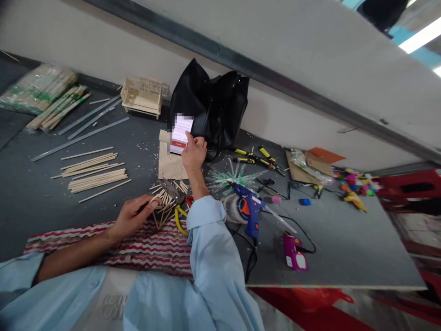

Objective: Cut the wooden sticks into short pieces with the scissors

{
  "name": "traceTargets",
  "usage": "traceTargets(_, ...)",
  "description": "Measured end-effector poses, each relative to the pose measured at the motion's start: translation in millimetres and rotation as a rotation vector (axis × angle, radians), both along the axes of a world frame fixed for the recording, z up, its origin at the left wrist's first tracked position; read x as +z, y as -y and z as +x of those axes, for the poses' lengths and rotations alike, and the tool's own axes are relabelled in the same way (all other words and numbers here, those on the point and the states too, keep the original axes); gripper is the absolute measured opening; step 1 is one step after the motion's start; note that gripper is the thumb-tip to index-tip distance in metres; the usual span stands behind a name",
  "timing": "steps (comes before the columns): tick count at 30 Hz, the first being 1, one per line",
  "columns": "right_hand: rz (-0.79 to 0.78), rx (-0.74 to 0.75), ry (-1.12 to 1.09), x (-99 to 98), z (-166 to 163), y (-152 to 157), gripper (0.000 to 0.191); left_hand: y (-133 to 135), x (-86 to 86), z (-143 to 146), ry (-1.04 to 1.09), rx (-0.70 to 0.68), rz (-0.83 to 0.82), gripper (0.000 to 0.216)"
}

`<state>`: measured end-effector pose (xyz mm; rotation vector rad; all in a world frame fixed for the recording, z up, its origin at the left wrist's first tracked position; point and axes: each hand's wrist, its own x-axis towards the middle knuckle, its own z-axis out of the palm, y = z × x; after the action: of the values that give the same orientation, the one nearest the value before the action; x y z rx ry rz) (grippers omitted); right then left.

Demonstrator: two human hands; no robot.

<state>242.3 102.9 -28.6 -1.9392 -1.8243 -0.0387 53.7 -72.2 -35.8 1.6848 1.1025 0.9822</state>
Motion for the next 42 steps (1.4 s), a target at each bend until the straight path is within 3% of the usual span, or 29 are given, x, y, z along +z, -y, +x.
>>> traceTargets(42,-0.033,-0.008,0.001,-4.5,-1,15,0.053,0,1.9,1,0.022,0.013,0.002,0.033)
